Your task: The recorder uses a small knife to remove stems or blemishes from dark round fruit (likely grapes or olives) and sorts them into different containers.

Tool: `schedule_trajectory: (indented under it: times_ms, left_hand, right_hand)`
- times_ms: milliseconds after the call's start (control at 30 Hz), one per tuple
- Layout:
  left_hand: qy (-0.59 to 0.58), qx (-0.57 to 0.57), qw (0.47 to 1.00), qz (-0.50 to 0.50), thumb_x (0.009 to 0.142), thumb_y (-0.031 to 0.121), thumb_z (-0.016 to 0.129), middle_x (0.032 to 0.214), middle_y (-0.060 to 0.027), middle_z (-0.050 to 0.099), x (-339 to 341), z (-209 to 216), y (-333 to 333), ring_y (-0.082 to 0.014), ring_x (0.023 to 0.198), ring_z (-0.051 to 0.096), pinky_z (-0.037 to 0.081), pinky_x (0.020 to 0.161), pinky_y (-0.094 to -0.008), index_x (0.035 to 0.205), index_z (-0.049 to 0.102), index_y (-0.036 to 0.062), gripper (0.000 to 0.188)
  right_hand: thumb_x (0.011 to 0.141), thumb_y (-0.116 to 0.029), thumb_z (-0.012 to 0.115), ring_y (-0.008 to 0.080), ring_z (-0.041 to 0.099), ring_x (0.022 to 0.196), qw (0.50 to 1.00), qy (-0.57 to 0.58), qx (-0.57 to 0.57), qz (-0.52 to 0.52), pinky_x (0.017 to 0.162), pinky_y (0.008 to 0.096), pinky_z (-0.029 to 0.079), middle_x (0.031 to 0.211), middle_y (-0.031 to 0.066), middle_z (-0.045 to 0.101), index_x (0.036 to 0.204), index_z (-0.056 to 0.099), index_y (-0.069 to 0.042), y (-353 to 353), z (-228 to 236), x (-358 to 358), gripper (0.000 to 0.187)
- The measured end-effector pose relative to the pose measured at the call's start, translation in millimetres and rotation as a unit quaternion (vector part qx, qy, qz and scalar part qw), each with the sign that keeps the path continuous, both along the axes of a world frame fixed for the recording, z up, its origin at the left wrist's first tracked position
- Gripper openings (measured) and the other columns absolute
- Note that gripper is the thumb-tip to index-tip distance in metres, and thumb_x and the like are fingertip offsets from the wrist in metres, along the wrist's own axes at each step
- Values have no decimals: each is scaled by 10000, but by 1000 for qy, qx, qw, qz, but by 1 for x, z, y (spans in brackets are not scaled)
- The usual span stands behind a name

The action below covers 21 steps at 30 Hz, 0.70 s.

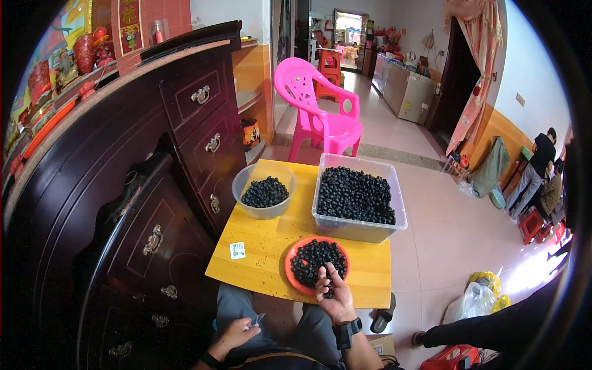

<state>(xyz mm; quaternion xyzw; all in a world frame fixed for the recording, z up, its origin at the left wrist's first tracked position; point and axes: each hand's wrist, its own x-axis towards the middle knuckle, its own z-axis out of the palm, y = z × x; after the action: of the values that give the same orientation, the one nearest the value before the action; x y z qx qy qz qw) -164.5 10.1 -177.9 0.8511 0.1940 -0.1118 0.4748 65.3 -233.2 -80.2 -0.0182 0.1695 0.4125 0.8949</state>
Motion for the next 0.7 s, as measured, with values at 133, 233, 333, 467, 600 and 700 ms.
schedule_trajectory:
  times_ms: [133, 233, 333, 467, 600, 700]
  left_hand:
    - [-21, -19, 1000, -5, 841, 258, 726, 787, -43, 677, 7, 28, -10, -99, 691, 602, 487, 631, -274, 963, 664, 9, 283]
    - [-101, -44, 994, 21, 828, 276, 734, 660, -110, 609, 13, 55, -20, -155, 589, 588, 461, 554, -304, 866, 635, 3, 293]
    - [-137, -42, 989, 27, 812, 231, 752, 660, -91, 603, 24, 89, -32, -135, 588, 576, 460, 554, -293, 879, 639, 8, 259]
    - [-162, -23, 986, 14, 799, 159, 769, 751, -32, 668, 44, 136, -49, -60, 644, 553, 465, 583, -254, 834, 612, 9, 220]
    - [-246, 38, 968, -4, 785, 177, 765, 687, -74, 630, 63, 159, -67, -152, 588, 609, 484, 562, -298, 951, 643, 24, 256]
    - [-245, 86, 965, -28, 781, 218, 752, 730, -98, 665, 65, 150, -69, -281, 668, 676, 521, 586, -364, 1020, 638, 50, 314]
  right_hand:
    - [1003, -305, 495, 125, 564, 780, 999, -32, 24, 1, 632, 250, 481, 1101, 43, 632, 1313, 523, -238, -4, -4, 0, 318]
    - [1007, -308, 482, 167, 588, 852, 998, -42, 50, 15, 696, 277, 503, 1132, 73, 632, 1284, 548, -163, -5, -1, -3, 320]
    - [1013, -304, 459, 235, 607, 988, 999, -38, 11, 17, 806, 333, 526, 1193, 118, 617, 1259, 560, -78, 1, 13, -17, 349]
    - [1006, -260, 470, 302, 545, 1199, 997, -60, -14, 54, 999, 431, 472, 1296, 178, 558, 1258, 533, -4, 15, 22, -43, 364]
    - [985, -211, 508, 270, 529, 1227, 986, -79, -61, 131, 1025, 411, 443, 1327, 147, 545, 1257, 543, -14, 24, 21, -67, 337]
    - [988, -208, 502, 208, 538, 1204, 978, -107, -84, 158, 955, 345, 453, 1314, 103, 570, 1267, 555, -31, 32, 15, -77, 335]
